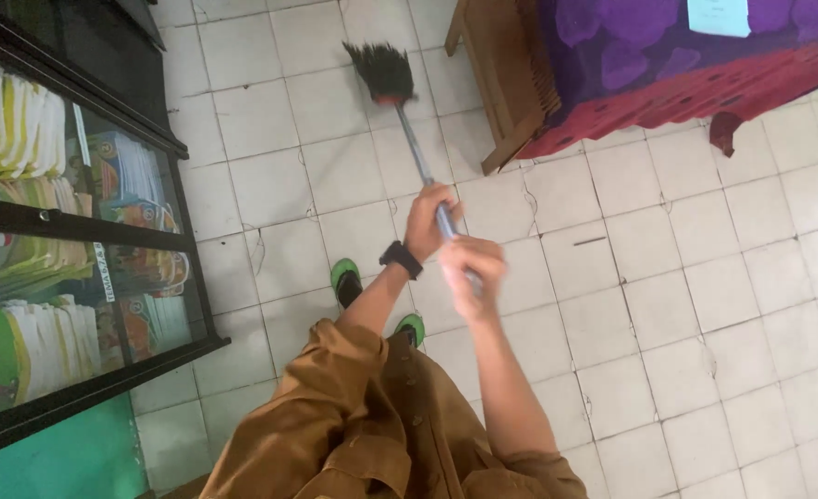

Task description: The person mops a tiled floor using a string mop, moving back and forth across the room and around furniture. The person navigates around a wooden table, a glass-door refrigerator, and a table with a purple cloth.

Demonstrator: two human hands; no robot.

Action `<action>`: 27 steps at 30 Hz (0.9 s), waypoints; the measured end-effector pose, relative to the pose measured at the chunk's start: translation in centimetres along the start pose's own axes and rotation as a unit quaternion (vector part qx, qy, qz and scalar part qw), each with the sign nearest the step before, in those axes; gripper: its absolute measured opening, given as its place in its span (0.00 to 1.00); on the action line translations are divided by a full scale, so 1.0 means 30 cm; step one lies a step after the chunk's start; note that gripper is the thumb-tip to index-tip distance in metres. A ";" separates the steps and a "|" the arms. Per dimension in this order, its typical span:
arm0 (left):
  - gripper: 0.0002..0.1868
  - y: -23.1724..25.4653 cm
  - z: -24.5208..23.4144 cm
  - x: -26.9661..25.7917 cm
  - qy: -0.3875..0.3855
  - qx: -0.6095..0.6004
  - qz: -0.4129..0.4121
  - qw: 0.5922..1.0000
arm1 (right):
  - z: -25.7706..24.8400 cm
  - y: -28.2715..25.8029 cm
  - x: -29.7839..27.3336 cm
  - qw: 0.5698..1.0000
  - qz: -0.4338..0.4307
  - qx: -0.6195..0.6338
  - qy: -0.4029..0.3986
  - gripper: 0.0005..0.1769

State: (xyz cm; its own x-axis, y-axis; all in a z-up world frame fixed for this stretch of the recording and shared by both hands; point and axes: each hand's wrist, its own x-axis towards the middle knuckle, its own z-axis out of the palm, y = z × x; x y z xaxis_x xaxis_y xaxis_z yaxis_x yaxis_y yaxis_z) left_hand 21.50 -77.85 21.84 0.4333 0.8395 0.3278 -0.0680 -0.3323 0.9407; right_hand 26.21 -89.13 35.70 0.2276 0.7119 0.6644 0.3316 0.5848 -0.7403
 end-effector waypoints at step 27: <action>0.19 -0.018 0.158 -0.213 -0.197 0.138 -0.045 0.970 | -0.171 -0.149 -0.063 0.995 0.071 0.037 -0.057 0.31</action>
State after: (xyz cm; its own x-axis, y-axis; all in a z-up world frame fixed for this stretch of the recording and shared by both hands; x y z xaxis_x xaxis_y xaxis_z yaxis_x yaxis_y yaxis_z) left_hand 23.03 -85.07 18.83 0.7398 0.6592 0.1350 0.2059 -0.4129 0.8872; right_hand 29.00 -95.10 38.29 0.1610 0.8263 0.5397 0.2344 0.4992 -0.8342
